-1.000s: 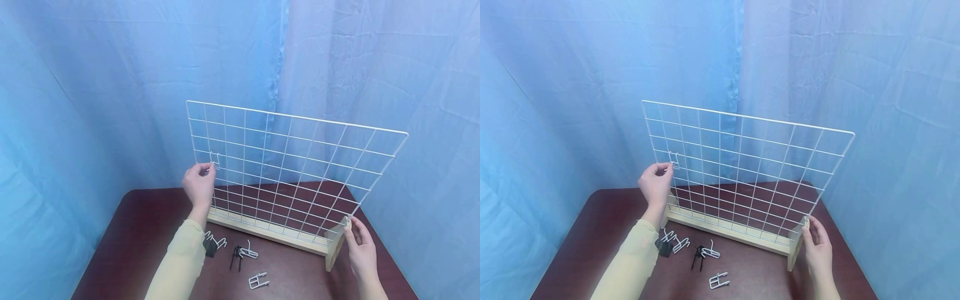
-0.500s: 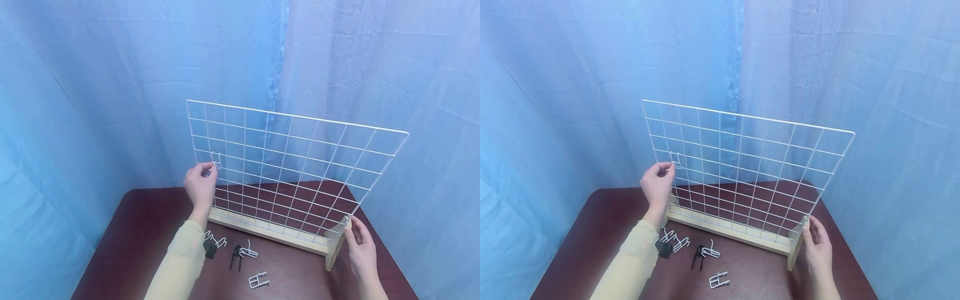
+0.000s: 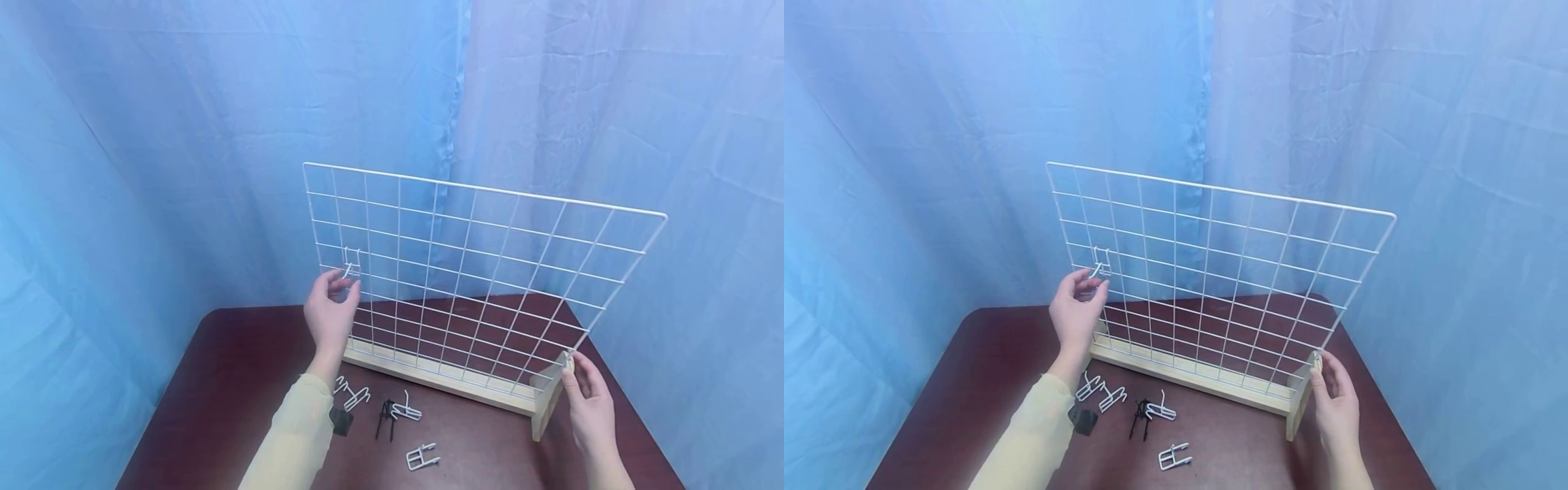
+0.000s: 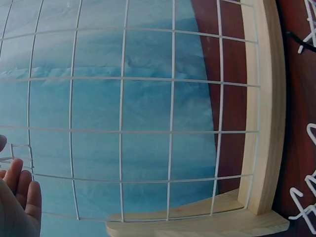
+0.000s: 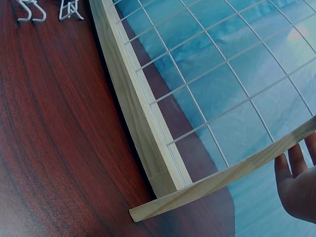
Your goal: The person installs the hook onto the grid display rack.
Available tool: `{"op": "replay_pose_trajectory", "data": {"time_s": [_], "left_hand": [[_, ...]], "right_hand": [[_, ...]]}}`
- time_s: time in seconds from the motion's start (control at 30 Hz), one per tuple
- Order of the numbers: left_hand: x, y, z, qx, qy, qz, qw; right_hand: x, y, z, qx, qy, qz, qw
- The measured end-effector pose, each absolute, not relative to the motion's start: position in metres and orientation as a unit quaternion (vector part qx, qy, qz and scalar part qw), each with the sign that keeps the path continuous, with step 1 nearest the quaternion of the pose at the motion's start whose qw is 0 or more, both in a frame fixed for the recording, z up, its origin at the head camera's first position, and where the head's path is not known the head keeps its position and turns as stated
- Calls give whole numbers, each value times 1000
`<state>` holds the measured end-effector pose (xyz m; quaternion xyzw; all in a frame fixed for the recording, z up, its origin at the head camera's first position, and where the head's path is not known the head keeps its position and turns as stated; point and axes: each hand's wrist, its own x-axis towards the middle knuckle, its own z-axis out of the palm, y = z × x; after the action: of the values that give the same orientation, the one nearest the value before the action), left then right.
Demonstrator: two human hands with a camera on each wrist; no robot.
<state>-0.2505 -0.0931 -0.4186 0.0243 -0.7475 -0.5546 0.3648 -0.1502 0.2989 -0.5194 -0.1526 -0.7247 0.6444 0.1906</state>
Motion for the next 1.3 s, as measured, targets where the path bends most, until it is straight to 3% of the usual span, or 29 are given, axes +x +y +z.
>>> {"op": "replay_pose_trajectory", "data": {"time_s": [0.43, 0.8, 1.07, 1.3], "left_hand": [[-229, -95, -449, 12, -756, -570, 320], [-211, -104, -477, 25, -763, -608, 216], [-197, -98, -509, 2, -774, -598, 209], [-183, -91, -516, 28, -753, -641, 145]], "right_hand": [[-148, 296, -518, -153, -725, 642, 195], [-146, 295, -518, -159, -727, 639, 197], [-145, 295, -519, -157, -728, 639, 194], [-144, 295, -518, -158, -725, 642, 193]]}}
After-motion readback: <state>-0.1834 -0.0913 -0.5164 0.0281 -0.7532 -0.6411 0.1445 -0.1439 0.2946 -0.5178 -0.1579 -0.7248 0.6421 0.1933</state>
